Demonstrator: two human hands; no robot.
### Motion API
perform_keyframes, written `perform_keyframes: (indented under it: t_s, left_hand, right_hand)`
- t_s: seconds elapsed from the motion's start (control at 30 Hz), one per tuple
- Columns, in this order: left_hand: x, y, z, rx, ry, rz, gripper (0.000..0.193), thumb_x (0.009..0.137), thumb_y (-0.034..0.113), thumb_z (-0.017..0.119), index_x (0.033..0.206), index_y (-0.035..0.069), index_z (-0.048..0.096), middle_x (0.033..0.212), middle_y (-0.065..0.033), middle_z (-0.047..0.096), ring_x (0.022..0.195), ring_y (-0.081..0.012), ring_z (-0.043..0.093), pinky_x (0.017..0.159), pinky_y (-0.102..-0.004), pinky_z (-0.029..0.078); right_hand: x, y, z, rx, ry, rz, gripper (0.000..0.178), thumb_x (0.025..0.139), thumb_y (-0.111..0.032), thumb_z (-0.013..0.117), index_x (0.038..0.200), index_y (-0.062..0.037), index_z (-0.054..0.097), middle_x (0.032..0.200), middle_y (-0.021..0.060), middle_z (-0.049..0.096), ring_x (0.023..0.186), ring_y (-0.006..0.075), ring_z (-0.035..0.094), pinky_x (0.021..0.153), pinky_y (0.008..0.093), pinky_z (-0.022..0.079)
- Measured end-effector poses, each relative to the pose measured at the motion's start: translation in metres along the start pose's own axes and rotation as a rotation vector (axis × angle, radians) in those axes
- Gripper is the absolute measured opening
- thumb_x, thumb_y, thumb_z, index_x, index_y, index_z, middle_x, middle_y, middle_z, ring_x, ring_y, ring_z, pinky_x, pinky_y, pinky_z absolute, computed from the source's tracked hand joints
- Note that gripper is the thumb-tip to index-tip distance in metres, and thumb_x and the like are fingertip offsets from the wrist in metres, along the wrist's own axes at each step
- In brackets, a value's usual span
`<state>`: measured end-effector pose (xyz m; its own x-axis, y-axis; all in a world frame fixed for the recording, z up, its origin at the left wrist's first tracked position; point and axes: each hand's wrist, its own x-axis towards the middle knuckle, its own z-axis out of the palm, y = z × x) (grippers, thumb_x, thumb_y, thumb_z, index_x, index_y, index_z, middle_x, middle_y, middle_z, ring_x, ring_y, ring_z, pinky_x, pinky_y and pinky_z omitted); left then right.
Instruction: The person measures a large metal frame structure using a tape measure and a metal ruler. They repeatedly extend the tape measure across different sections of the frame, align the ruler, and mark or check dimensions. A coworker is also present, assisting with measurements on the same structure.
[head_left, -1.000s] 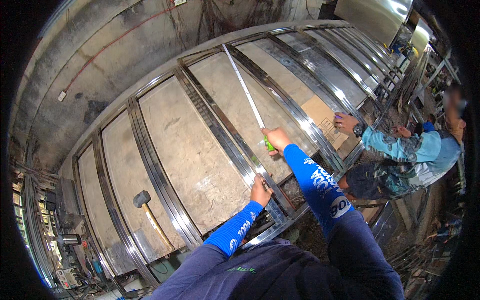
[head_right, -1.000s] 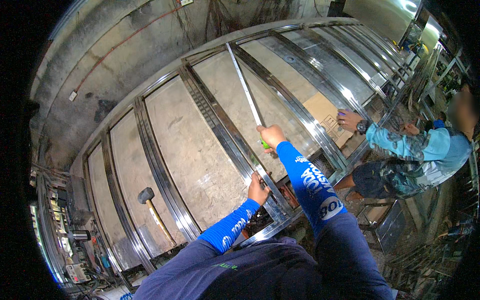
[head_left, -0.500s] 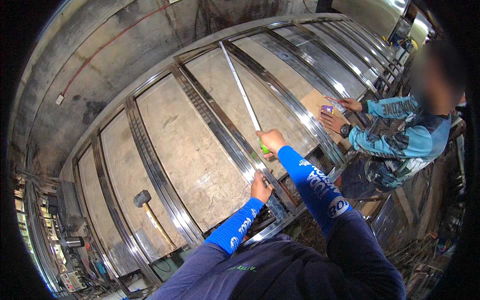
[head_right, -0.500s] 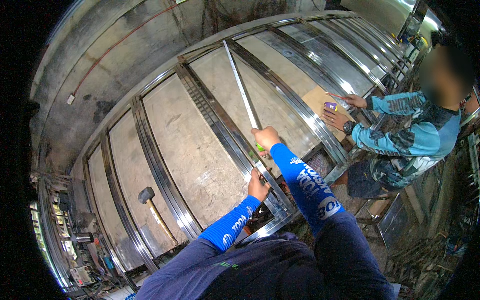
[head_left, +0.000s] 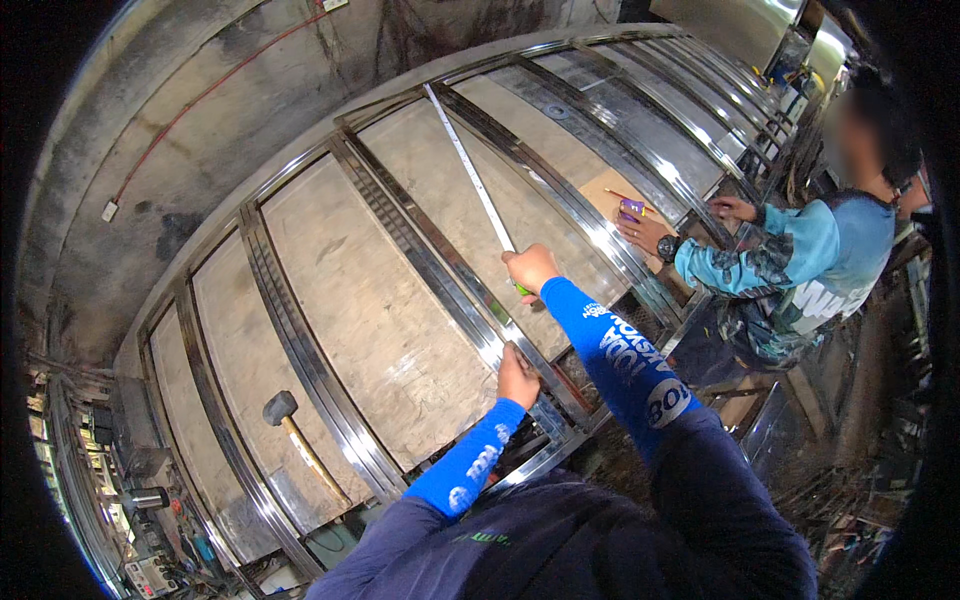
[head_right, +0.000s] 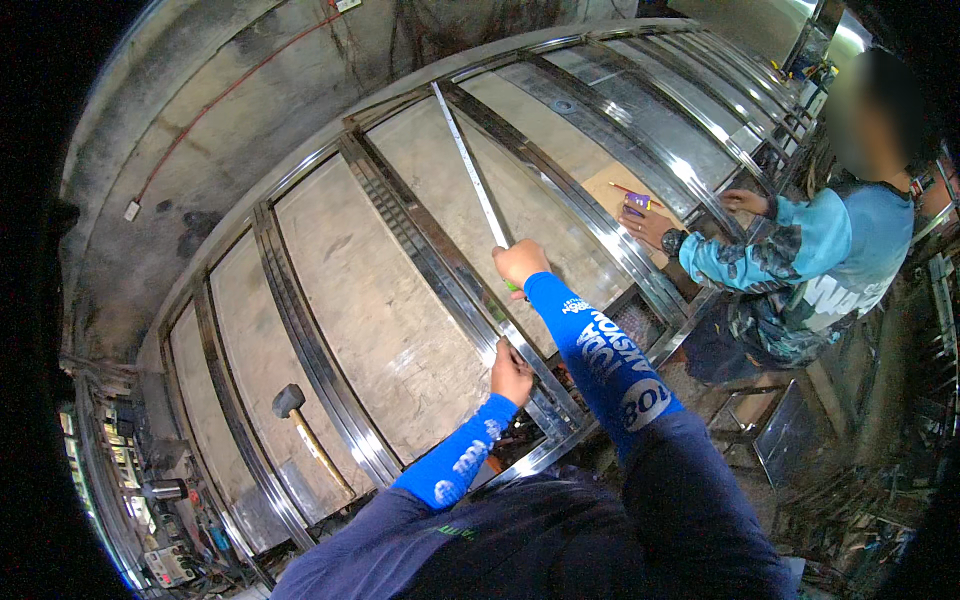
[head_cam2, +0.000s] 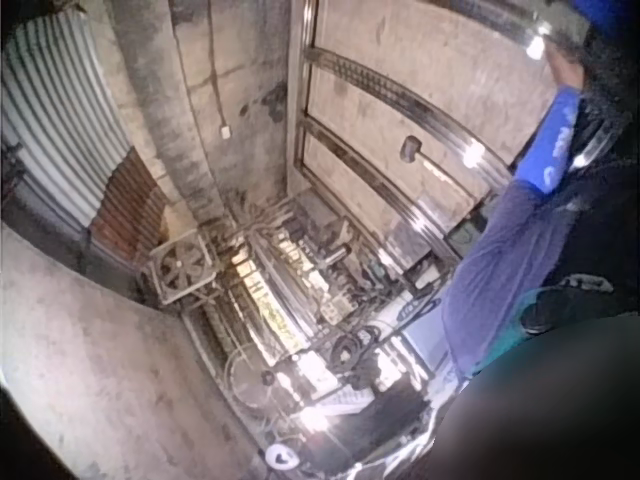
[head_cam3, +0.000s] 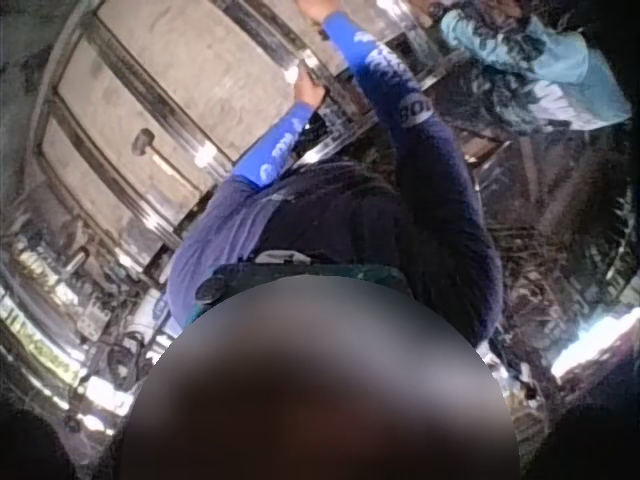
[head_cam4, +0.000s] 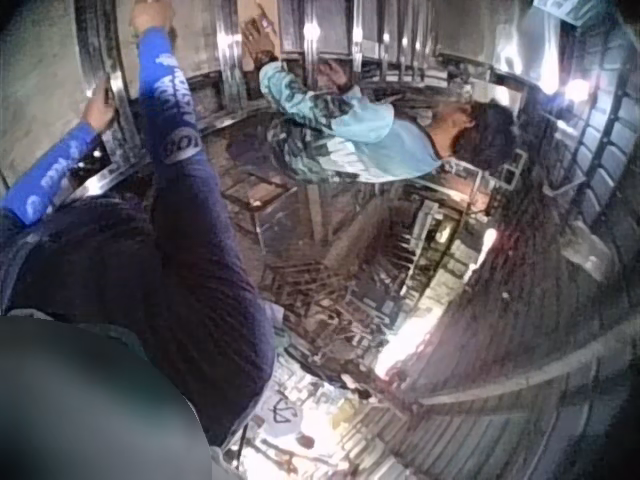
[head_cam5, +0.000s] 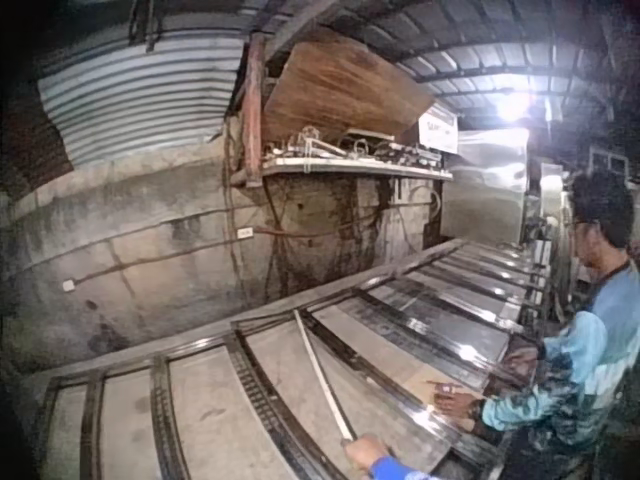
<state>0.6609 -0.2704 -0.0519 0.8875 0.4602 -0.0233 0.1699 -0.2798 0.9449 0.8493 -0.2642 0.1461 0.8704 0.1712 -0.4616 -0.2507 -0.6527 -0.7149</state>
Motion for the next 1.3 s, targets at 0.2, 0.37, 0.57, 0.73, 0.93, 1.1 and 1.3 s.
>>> perform_keyframes:
  t_s: [0.2, 0.37, 0.57, 0.73, 0.93, 1.1, 1.3]
  left_hand:
    - [0.029, 0.031, -0.048, 0.118, -0.234, -0.164, 0.04, 0.088, 0.031, 0.067, 0.101, -0.006, 0.062, 0.077, -0.02, 0.066, 0.072, -0.0326, 0.068, 0.073, -0.0426, 0.055]
    - [0.056, 0.069, -0.052, 0.683, -0.4, -0.09, 0.048, 0.089, 0.042, 0.069, 0.108, -0.002, 0.065, 0.097, -0.0242, 0.072, 0.09, -0.0436, 0.07, 0.08, -0.052, 0.056]
    - [0.044, 0.049, -0.041, 0.86, -0.149, 0.276, 0.063, 0.09, 0.044, 0.065, 0.137, 0.002, 0.058, 0.154, -0.0224, 0.043, 0.151, -0.0374, 0.03, 0.122, -0.0612, 0.021]
    - [0.047, 0.031, -0.031, 0.817, -0.107, 0.303, 0.068, 0.091, 0.044, 0.062, 0.143, 0.002, 0.052, 0.159, -0.0214, 0.037, 0.155, -0.0349, 0.024, 0.124, -0.0653, 0.009]
    - [0.045, 0.025, -0.031, 0.792, -0.127, 0.266, 0.063, 0.091, 0.043, 0.06, 0.139, 0.003, 0.058, 0.161, -0.0235, 0.034, 0.154, -0.0374, 0.024, 0.124, -0.0654, 0.007]
    - [0.056, 0.036, -0.036, 0.805, -0.05, 0.33, 0.061, 0.087, 0.044, 0.062, 0.131, 0.003, 0.066, 0.157, -0.0235, 0.042, 0.155, -0.0384, 0.024, 0.124, -0.0652, 0.004]
    - [0.067, 0.049, -0.038, 0.793, -0.063, 0.329, 0.049, 0.085, 0.037, 0.064, 0.12, 0.004, 0.07, 0.152, -0.0204, 0.049, 0.154, -0.0362, 0.025, 0.125, -0.0629, 0.007]
  right_hand:
    - [0.006, -0.002, 0.003, -0.017, -0.04, 0.01, 0.055, 0.09, -0.038, 0.065, 0.104, 0.0141, 0.07, 0.094, 0.0269, 0.074, 0.075, 0.0362, 0.075, 0.053, 0.0422, 0.064]
    - [0.006, 0.002, 0.013, -0.018, -0.036, 0.034, 0.054, 0.09, -0.039, 0.065, 0.106, 0.0124, 0.071, 0.093, 0.0271, 0.073, 0.074, 0.0367, 0.075, 0.055, 0.0415, 0.064]
    - [0.012, 0.007, 0.013, -0.036, 0.016, 0.002, 0.054, 0.091, -0.04, 0.066, 0.09, 0.0129, 0.07, 0.079, 0.0259, 0.071, 0.063, 0.0364, 0.073, 0.049, 0.0432, 0.061]
    - [0.019, 0.019, 0.023, -0.069, 0.056, -0.011, 0.055, 0.092, -0.041, 0.065, 0.085, 0.0132, 0.07, 0.073, 0.0262, 0.07, 0.056, 0.0363, 0.071, 0.045, 0.0435, 0.058]
    - [0.026, 0.033, 0.038, -0.221, 0.06, 0.014, 0.049, 0.092, -0.046, 0.064, 0.102, -0.0004, 0.077, 0.093, 0.0232, 0.075, 0.088, 0.0395, 0.075, 0.076, 0.0486, 0.061]
    - [0.007, 0.057, 0.032, 0.014, 0.227, -0.227, 0.053, 0.088, -0.042, 0.069, 0.122, -0.0014, 0.069, 0.101, 0.0263, 0.074, 0.097, 0.044, 0.071, 0.089, 0.0507, 0.056]
    - [-0.05, 0.18, -0.019, 0.186, 0.292, -0.406, 0.068, 0.089, -0.034, 0.076, 0.144, -0.0088, 0.045, 0.099, 0.0184, 0.072, 0.091, 0.0371, 0.071, 0.078, 0.045, 0.056]
